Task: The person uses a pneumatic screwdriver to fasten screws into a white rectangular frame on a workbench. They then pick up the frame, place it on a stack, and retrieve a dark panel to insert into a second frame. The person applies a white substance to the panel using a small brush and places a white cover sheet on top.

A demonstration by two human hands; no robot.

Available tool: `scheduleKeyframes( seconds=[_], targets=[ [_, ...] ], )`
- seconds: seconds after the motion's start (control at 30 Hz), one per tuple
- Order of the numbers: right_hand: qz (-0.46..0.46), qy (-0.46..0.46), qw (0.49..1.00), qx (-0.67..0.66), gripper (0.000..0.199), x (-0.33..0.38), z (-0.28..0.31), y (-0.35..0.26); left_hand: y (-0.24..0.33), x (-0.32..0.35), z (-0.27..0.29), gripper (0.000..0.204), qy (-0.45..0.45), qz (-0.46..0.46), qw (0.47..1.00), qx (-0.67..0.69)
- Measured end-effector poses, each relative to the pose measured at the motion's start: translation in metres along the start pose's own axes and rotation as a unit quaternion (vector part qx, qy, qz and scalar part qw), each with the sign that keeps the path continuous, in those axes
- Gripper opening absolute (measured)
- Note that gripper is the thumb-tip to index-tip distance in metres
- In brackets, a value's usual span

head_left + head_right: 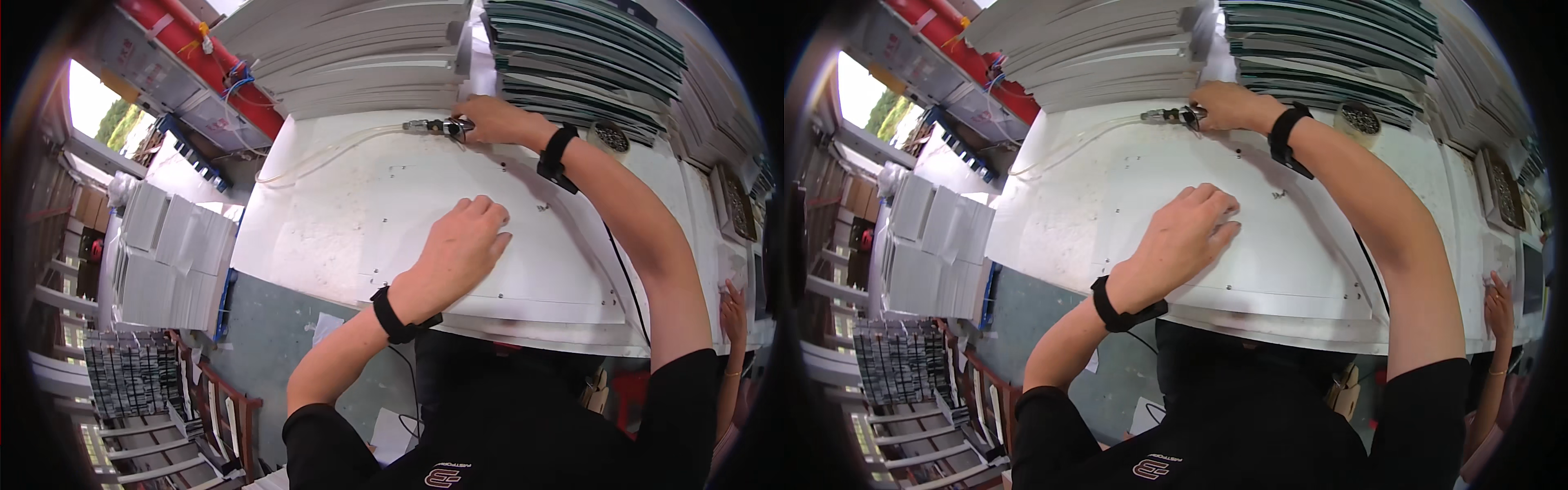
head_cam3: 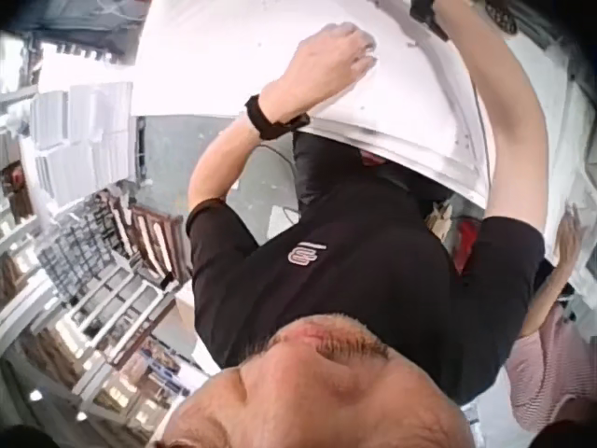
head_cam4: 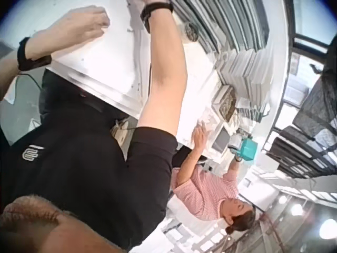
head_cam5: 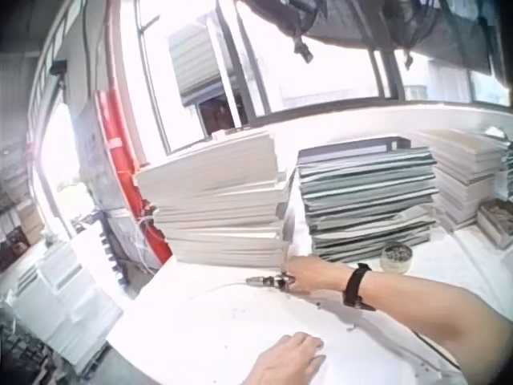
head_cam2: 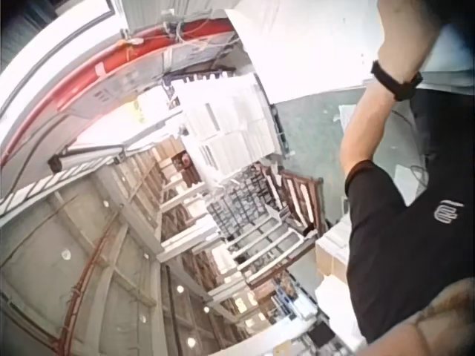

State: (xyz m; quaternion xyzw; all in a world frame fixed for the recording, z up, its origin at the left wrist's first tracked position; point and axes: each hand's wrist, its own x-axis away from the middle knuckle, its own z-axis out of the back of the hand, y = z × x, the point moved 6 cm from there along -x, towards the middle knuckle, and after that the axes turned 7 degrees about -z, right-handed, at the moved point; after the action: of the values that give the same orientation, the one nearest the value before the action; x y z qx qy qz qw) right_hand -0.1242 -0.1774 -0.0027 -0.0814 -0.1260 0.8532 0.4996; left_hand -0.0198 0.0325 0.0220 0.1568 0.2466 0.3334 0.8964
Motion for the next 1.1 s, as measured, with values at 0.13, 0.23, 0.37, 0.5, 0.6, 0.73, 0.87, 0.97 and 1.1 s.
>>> scheduleKeyframes(
  seconds=[0.13,0.23,0.37,0.5,0.6,0.73,0.87,0.97,1.1],
  targets=[
    [0.035,0.039,0.999,0.006,0.053,0.012,0.012,0.006,0.004,-0.009,-0.004,0.021,-0.024,-0.01,1.0,-0.016],
    [0.067,0.096,0.993,0.015,0.055,0.046,0.04,0.002,-0.001,-0.013,-0.004,0.024,-0.028,0.004,1.0,-0.006],
    [0.038,0.155,0.986,-0.037,0.047,0.125,0.096,0.014,0.005,-0.032,-0.014,0.026,-0.049,-0.024,0.998,0.017],
    [-0.037,0.181,0.977,-0.103,0.043,0.218,0.114,0.055,0.011,-0.055,-0.027,0.028,-0.075,-0.05,0.996,0.011],
    [-0.149,0.189,0.957,-0.164,0.045,0.292,0.108,0.098,0.021,-0.074,-0.036,0.026,-0.086,-0.082,0.993,0.012],
    [-0.256,0.161,0.916,-0.263,0.049,0.355,0.082,0.133,0.02,-0.081,-0.045,0.023,-0.111,-0.153,0.981,-0.045],
    [-0.296,0.121,0.853,-0.413,0.049,0.382,0.052,0.141,0.018,-0.086,-0.044,0.018,-0.149,-0.182,0.969,-0.075],
    [-0.312,0.097,0.831,-0.449,0.049,0.39,0.039,0.151,0.02,-0.09,-0.048,0.014,-0.17,-0.187,0.96,-0.118],
    [-0.308,0.089,0.805,-0.499,0.045,0.39,0.035,0.163,0.025,-0.097,-0.05,0.011,-0.184,-0.181,0.956,-0.138]
  ],
)
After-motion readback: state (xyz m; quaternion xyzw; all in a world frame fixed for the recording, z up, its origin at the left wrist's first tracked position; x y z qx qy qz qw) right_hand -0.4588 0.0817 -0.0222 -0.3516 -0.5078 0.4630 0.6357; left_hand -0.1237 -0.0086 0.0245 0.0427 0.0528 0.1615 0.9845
